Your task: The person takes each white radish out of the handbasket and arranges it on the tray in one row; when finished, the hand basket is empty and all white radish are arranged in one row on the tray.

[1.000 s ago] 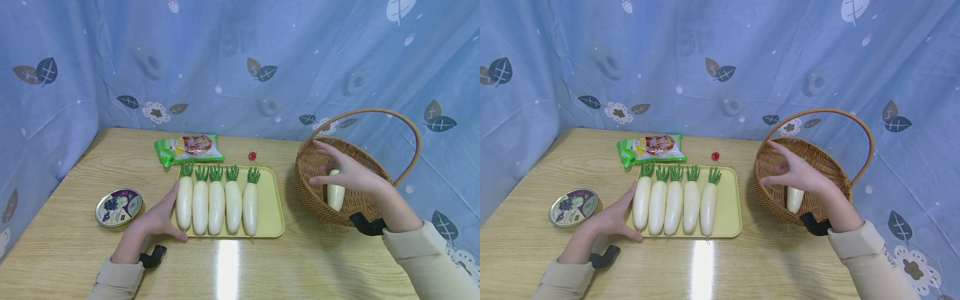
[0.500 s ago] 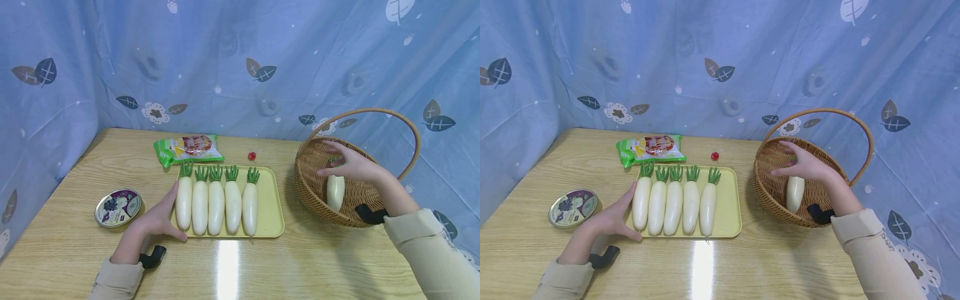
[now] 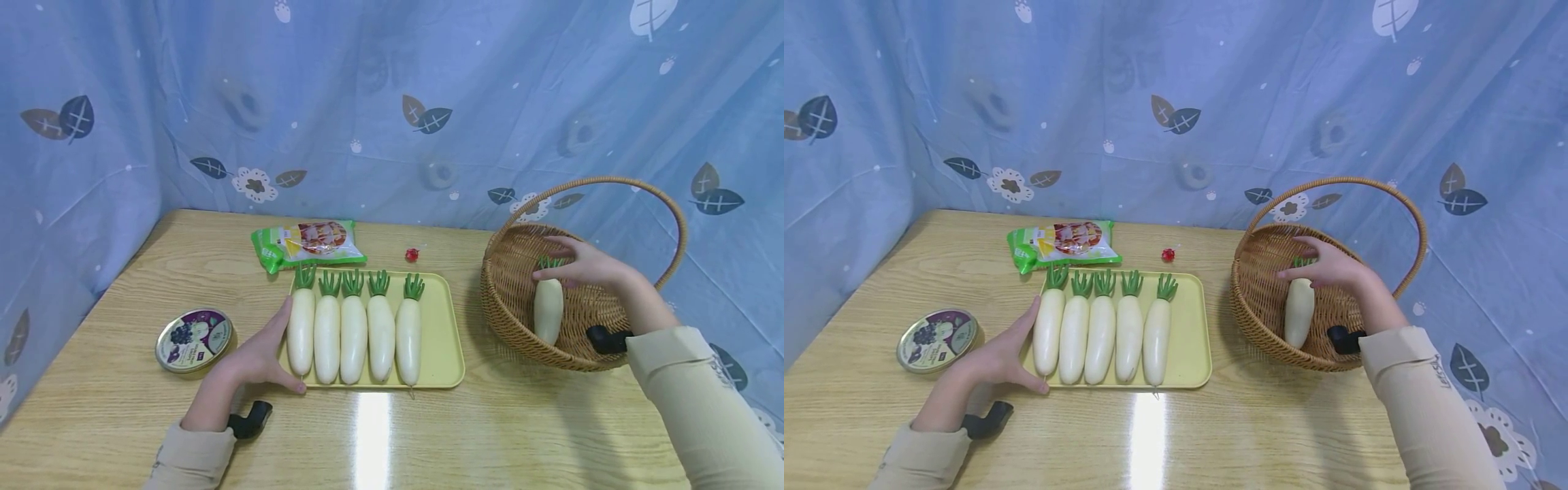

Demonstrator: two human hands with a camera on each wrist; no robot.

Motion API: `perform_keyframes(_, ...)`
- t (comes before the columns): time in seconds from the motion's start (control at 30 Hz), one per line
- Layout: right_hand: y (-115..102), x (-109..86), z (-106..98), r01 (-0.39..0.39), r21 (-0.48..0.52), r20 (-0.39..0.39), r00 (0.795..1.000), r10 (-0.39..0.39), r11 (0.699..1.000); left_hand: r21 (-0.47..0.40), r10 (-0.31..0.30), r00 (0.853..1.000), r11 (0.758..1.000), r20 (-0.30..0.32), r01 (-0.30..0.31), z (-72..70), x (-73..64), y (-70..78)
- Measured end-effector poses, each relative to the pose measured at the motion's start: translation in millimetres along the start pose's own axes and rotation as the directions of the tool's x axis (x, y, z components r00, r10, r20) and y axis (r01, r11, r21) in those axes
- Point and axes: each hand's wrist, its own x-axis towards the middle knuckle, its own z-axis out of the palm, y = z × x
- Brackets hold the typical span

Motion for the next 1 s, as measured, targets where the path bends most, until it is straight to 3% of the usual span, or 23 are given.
perform_keyframes(0.23,10,5.1,-4,-0.091,0.029,0.041,0.995,0.089,0.995,0.001,-0.005,1.000,1.000,0.000,0.005,0.2,0.3,-0.4)
perform_keyframes(0.57,24,12.7,-4,-0.172,0.036,0.151,0.975,0.164,0.984,0.005,-0.005,1.000,1.000,0.000,0.005,0.0,-0.1,-0.9)
perform_keyframes(0.8,30,18.6,1,-0.208,0.016,0.183,0.962,0.202,0.978,0.014,-0.005,1.000,1.000,0.002,0.005,-0.2,0.1,-1.2)
perform_keyframes(1.0,37,21.9,6,-0.250,0.068,0.205,0.951,0.231,0.966,0.012,-0.004,1.000,1.000,0.001,0.004,0.1,0.0,-1.9)
